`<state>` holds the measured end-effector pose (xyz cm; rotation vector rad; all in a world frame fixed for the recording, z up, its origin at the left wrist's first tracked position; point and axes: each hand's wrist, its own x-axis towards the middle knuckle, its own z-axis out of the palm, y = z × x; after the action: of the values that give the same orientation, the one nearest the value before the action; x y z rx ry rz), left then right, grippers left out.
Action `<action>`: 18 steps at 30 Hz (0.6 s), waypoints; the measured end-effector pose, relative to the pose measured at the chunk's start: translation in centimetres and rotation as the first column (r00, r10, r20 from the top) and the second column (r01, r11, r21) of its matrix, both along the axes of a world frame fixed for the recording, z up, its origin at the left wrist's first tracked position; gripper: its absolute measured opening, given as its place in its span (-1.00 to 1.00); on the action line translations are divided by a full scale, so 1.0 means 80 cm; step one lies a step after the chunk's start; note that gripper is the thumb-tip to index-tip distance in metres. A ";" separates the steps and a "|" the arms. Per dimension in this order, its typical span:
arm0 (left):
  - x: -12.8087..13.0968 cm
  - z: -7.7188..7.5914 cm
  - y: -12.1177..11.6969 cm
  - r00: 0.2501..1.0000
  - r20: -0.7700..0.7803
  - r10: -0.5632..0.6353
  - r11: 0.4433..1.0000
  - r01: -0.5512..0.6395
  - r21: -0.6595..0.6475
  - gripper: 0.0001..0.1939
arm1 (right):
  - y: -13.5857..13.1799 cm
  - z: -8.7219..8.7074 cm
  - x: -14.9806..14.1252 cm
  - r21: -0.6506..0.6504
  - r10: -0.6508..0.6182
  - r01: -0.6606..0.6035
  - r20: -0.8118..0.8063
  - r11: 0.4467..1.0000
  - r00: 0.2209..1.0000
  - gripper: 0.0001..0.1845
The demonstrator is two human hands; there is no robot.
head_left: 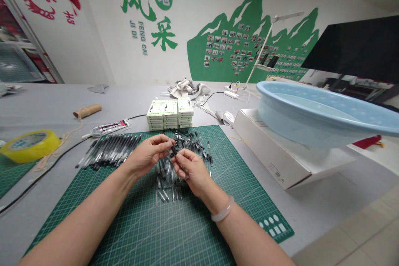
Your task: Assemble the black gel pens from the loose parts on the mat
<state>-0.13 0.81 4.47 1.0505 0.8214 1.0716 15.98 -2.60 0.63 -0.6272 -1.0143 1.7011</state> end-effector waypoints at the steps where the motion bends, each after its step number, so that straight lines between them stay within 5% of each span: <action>1: 0.000 -0.002 0.001 1.000 0.003 0.007 1.000 -0.007 -0.009 -0.88 | 0.000 0.000 0.000 0.000 0.010 -0.010 0.000 1.000 1.000 -0.70; 9: 0.003 -0.005 -0.001 0.997 0.038 -0.068 0.998 0.068 0.006 -0.83 | -0.001 0.004 0.000 -0.017 0.022 -0.023 -0.041 1.000 0.999 -0.69; 18: 0.004 -0.006 0.000 0.994 0.029 0.104 0.992 -0.106 0.064 -0.85 | 0.000 0.002 -0.001 0.011 0.009 -0.009 0.019 1.000 1.000 -0.69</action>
<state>0.17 0.80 3.96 1.0554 0.8335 1.2052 15.88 -2.62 0.77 -0.6331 -1.0406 1.6988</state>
